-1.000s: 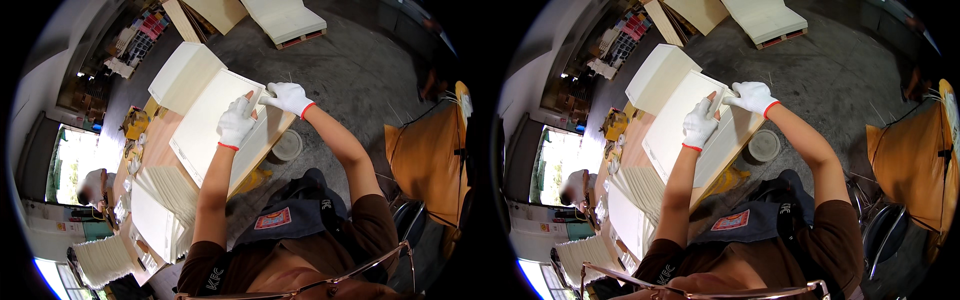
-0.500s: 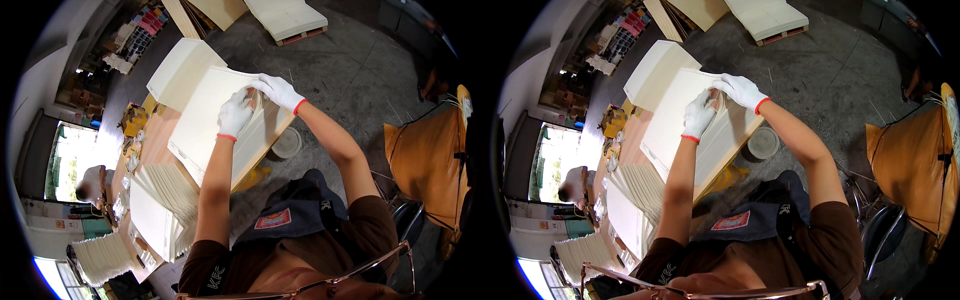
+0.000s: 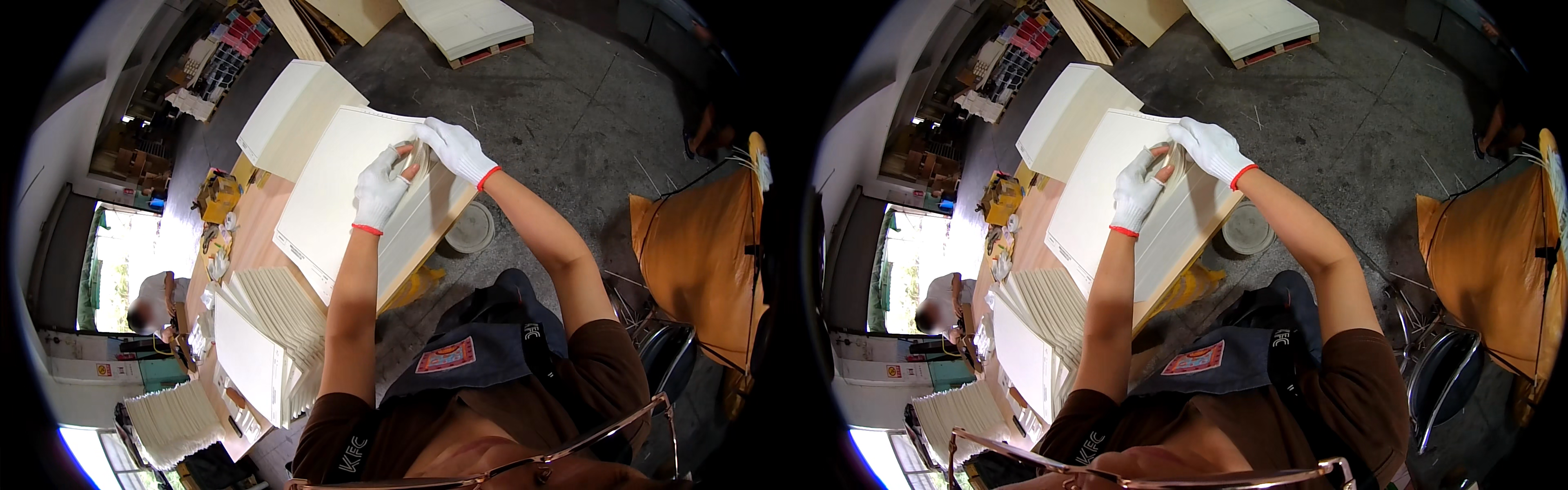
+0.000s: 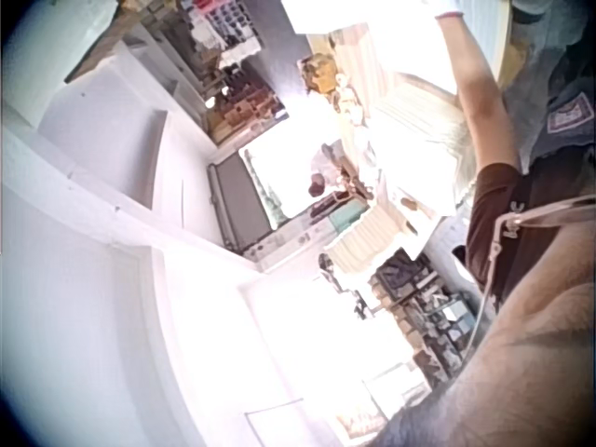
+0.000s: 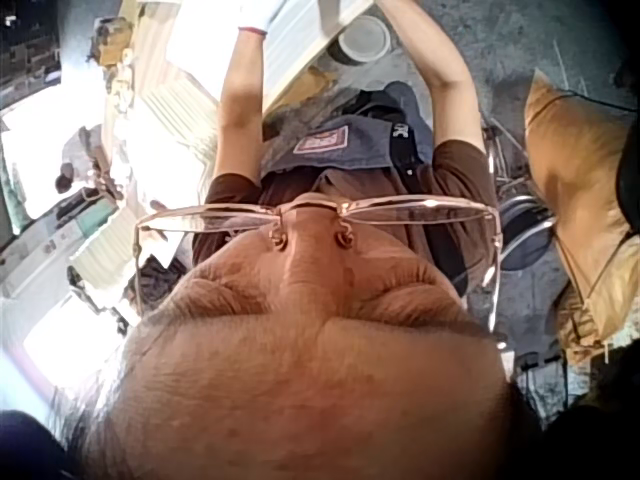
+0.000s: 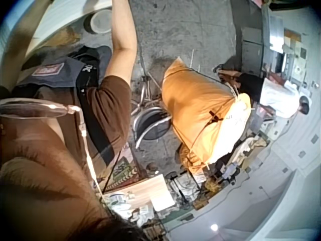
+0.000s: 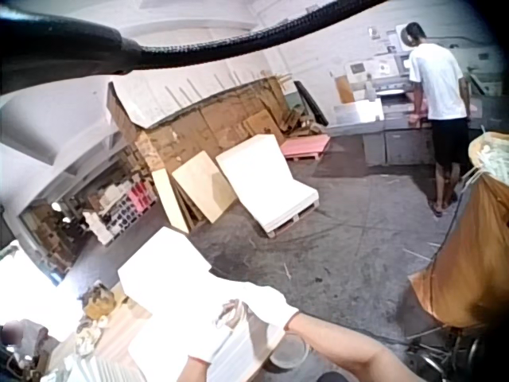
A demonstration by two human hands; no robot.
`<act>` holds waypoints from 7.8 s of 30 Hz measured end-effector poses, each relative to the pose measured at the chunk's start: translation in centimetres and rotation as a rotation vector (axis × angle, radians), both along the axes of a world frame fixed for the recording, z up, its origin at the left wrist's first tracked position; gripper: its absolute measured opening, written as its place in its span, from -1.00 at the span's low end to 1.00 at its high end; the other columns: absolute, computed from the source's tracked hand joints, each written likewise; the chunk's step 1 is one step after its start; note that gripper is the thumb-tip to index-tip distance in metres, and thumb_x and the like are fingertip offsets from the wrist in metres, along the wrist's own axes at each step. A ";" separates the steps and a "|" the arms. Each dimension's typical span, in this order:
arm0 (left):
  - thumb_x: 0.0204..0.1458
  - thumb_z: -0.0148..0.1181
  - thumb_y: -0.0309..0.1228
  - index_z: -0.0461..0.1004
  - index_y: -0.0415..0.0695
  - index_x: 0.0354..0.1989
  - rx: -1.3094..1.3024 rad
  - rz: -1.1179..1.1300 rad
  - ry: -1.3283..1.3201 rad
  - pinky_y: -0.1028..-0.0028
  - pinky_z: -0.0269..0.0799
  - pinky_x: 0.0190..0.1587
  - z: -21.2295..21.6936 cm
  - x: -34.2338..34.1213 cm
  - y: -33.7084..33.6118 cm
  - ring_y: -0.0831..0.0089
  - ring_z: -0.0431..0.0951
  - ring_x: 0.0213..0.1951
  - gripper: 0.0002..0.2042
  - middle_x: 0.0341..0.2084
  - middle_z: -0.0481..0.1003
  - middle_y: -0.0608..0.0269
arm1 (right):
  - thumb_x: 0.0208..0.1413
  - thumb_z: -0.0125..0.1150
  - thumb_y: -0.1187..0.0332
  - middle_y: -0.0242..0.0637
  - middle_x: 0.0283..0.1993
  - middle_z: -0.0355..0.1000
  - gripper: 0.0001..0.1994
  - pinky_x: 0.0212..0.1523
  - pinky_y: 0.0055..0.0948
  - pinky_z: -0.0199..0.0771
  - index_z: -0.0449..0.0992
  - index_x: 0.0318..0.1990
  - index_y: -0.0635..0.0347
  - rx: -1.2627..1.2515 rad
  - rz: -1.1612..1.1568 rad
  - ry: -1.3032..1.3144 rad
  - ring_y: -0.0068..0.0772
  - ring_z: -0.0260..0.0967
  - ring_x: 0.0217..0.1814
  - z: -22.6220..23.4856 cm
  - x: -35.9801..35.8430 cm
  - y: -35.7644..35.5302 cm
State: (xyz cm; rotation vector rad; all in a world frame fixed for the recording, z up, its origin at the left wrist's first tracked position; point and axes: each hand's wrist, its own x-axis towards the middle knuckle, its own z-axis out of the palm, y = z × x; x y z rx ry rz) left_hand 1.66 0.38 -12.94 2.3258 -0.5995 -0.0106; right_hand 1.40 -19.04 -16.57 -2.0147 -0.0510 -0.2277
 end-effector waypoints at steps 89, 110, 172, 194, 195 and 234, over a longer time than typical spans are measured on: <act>0.09 0.24 -0.27 0.56 0.09 0.04 0.303 0.044 -0.189 0.22 0.52 -0.03 -0.2 0.8 -0.4 0.08 0.60 -0.07 -0.69 0.01 0.55 0.21 | 0.32 -0.19 -0.22 -0.03 -0.10 0.57 -0.43 -0.04 -0.09 0.46 0.53 0.05 0.04 -0.075 0.081 -0.015 0.09 0.52 -0.04 0.9 0.2 -0.2; 0.17 0.22 -0.24 0.54 0.14 0.10 0.035 0.110 -0.138 0.27 0.53 -0.04 -0.9 -0.5 -0.2 0.15 0.65 -0.11 -0.69 -0.07 0.60 0.20 | 0.36 -0.24 -0.16 0.02 -0.14 0.58 -0.47 -0.06 -0.03 0.47 0.45 0.15 0.00 -0.120 -0.045 -0.047 0.13 0.53 -0.07 -0.5 -0.3 0.5; 0.00 0.21 -0.40 0.55 0.21 0.10 0.266 -0.036 -0.483 0.24 0.58 -0.15 -0.8 -2.1 -1.1 0.16 0.61 -0.24 -0.58 -0.14 0.57 0.22 | 0.28 0.02 -0.14 -0.05 -0.27 0.52 -0.54 -0.16 -0.08 0.45 0.42 -0.10 0.13 -0.066 -0.274 -0.128 0.06 0.52 -0.19 0.1 -1.2 0.0; 0.34 -0.16 0.10 0.14 -0.13 0.40 -2.073 0.005 0.758 0.17 0.07 0.45 -10.5 -22.2 12.0 0.21 0.24 0.38 -0.36 0.38 0.23 0.10 | 0.30 0.13 0.33 -0.17 0.23 0.41 -0.58 0.09 -0.08 0.59 0.36 0.25 0.30 0.977 0.179 0.517 -0.20 0.44 0.21 -2.7 -8.5 -3.4; 0.33 -0.12 0.08 0.17 -0.17 0.38 -2.034 0.077 0.818 0.18 0.15 0.41 -9.8 -22.2 12.2 0.21 0.31 0.33 -0.37 0.35 0.27 0.09 | 0.29 0.15 0.32 -0.17 0.23 0.42 -0.55 0.09 -0.11 0.58 0.34 0.28 0.30 0.916 0.182 0.559 -0.23 0.45 0.21 -2.7 -9.1 -5.3; 0.24 0.15 -0.40 0.29 -0.19 0.21 -1.890 1.111 -0.105 0.23 0.41 0.27 -1.3 -34.5 35.2 0.19 0.44 0.17 -0.61 0.12 0.43 0.15 | 0.26 0.23 0.18 -0.18 -0.19 0.52 -0.58 -0.33 -0.44 0.53 0.41 0.04 0.41 0.700 1.060 0.895 -0.45 0.52 -0.26 3.6 -15.3 41.3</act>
